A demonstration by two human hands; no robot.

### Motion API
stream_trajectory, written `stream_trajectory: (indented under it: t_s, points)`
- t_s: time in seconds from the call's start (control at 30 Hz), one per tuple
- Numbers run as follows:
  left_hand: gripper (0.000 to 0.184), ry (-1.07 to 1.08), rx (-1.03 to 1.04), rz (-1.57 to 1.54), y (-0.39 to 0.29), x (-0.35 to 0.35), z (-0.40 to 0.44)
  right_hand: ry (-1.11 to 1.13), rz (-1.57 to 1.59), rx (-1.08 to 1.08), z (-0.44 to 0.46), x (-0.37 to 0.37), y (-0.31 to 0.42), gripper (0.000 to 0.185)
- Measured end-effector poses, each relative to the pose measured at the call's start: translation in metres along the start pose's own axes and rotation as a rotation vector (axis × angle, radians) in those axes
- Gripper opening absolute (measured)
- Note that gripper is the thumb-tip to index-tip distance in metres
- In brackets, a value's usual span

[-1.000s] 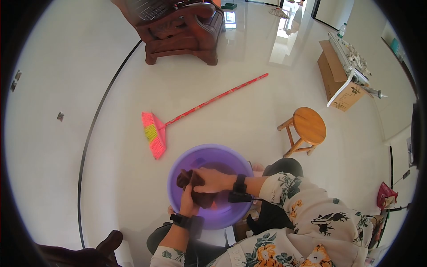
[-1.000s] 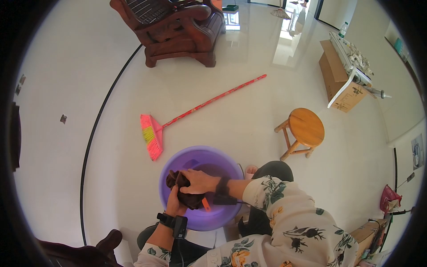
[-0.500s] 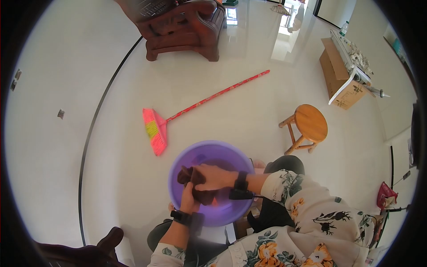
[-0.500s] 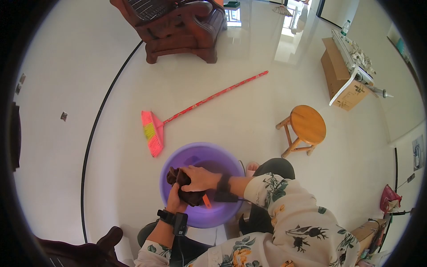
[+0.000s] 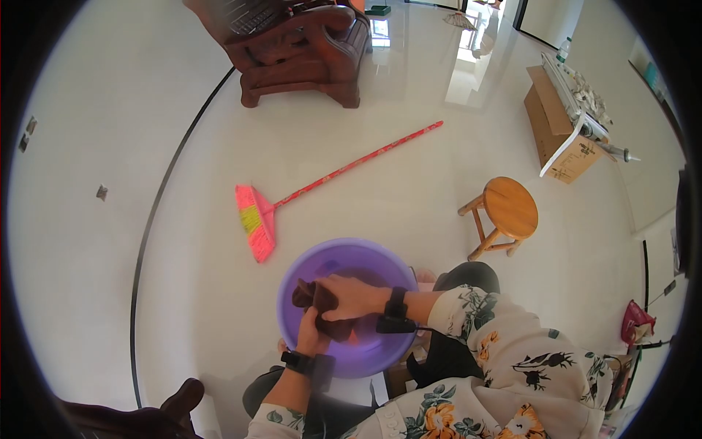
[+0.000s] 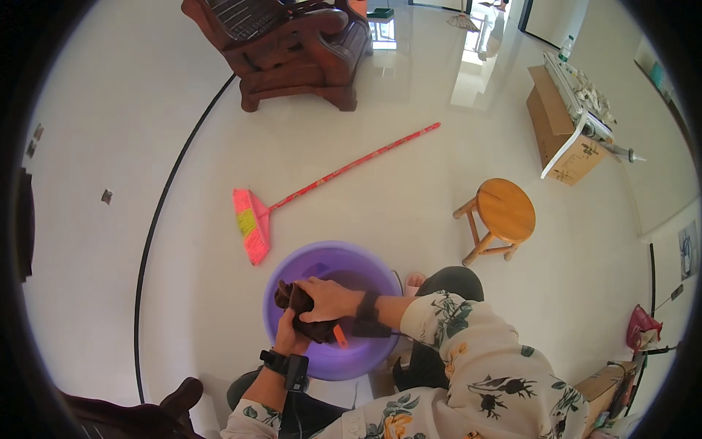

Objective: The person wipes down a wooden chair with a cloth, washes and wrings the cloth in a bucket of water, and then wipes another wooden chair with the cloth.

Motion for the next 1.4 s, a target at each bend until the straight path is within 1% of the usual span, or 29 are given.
stream_trajectory:
  t_s: [0.1,0.2,0.3,0.4,0.5,0.6,0.7,0.8,0.9,1.0,1.03,1.13,1.23,1.4]
  points:
    - [0.048,0.034,0.026,0.010,-0.001,0.002,0.001,0.013,-0.014,0.006,-0.003,-0.004,0.004,0.078]
    - [0.048,0.059,0.026,0.031,-0.003,0.007,0.002,-0.050,-0.009,-0.061,-0.004,-0.007,0.007,0.076]
    - [0.050,0.025,-0.014,0.003,-0.012,0.017,-0.003,-0.084,-0.020,-0.121,-0.005,-0.008,0.010,0.075]
    - [0.049,-0.025,0.039,0.098,-0.022,0.025,-0.006,-0.107,0.007,-0.108,-0.006,-0.011,0.010,0.071]
    - [0.047,-0.024,0.033,0.126,-0.021,0.021,-0.005,-0.074,0.007,-0.054,-0.005,-0.013,0.011,0.066]
    - [0.041,0.009,0.015,0.186,-0.010,0.008,-0.001,-0.049,0.004,-0.041,-0.007,-0.011,0.012,0.062]
    - [0.041,0.020,-0.015,0.179,0.001,-0.007,0.001,-0.074,-0.027,-0.069,-0.010,-0.009,0.013,0.060]
    - [0.043,0.033,-0.027,0.172,0.003,-0.005,0.000,-0.026,-0.044,-0.043,-0.010,-0.006,0.013,0.058]
    - [0.044,0.005,-0.107,0.151,0.002,0.003,-0.006,-0.071,-0.067,-0.128,-0.011,-0.006,0.015,0.059]
    - [0.046,0.001,-0.154,0.011,0.004,0.003,-0.006,-0.015,-0.056,-0.087,-0.013,-0.004,0.016,0.061]
    - [0.046,0.036,-0.131,0.012,0.005,0.002,-0.003,-0.016,-0.063,-0.085,-0.013,-0.004,0.016,0.061]
    - [0.045,0.046,-0.124,0.203,0.004,0.001,-0.005,-0.013,-0.078,-0.085,-0.014,-0.003,0.017,0.060]
    - [0.046,0.005,-0.184,0.031,-0.001,0.012,-0.010,-0.016,-0.083,-0.092,-0.014,-0.003,0.018,0.060]
    - [0.046,0.000,-0.188,0.011,0.003,0.008,-0.007,-0.023,-0.086,-0.101,-0.013,-0.002,0.016,0.060]
Point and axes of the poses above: each hand's wrist, its own z-axis towards the middle knuckle, its own x-axis out of the palm, y = z × x, the point moved 8 cm from there along z, towards the middle knuckle, and after that the axes turned 14 degrees about x, right-handed, at the moved point
